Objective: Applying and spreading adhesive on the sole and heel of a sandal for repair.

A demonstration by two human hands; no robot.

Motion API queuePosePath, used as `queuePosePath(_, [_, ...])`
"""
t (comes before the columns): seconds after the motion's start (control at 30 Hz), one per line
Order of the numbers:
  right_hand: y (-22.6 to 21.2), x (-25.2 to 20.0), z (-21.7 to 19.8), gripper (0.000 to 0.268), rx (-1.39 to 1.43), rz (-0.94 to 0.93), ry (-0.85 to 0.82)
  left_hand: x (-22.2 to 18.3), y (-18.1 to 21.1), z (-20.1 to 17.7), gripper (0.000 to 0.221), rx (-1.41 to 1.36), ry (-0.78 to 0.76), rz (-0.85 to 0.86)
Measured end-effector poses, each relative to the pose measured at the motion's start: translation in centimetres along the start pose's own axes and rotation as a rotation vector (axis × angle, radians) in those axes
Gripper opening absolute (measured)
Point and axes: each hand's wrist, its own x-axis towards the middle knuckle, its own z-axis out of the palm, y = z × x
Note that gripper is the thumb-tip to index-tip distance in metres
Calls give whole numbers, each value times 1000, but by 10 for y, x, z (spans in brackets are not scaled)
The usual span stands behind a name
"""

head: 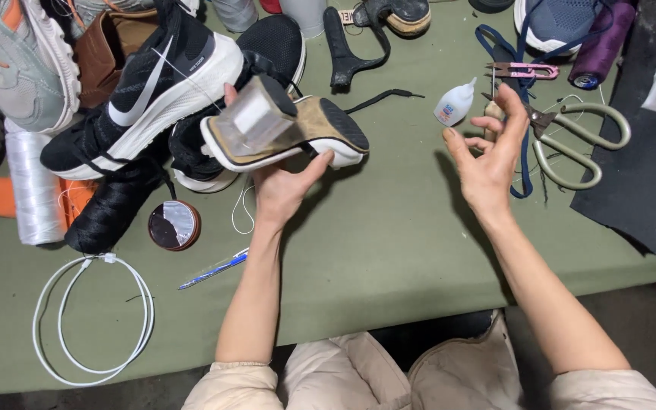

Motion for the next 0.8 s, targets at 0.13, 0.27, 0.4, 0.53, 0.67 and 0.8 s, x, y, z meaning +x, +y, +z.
queuePosePath(0.13, [34, 11, 2, 88, -12, 51, -80, -3, 1, 1, 65, -20, 24, 16])
queuePosePath(0.27, [58, 19, 5, 84, 2, 83, -127, -5, 1, 5, 78, -53, 20, 36])
queuePosePath(0.4, [83, 31, 6, 65, -47, 109, -120, -7, 0, 5, 86, -75, 23, 51])
queuePosePath(0.53, [110, 37, 10, 40, -102, 105, -99, -8, -2, 10, 100, -113, 9, 79])
queuePosePath(0.67, [75, 36, 13, 31, -210, -25, -117, -9, -5, 14, 113, -153, -1, 104])
queuePosePath(0.8, [-25, 37, 10, 29, -97, -57, -280, -15, -16, 24, 115, -188, 41, 127])
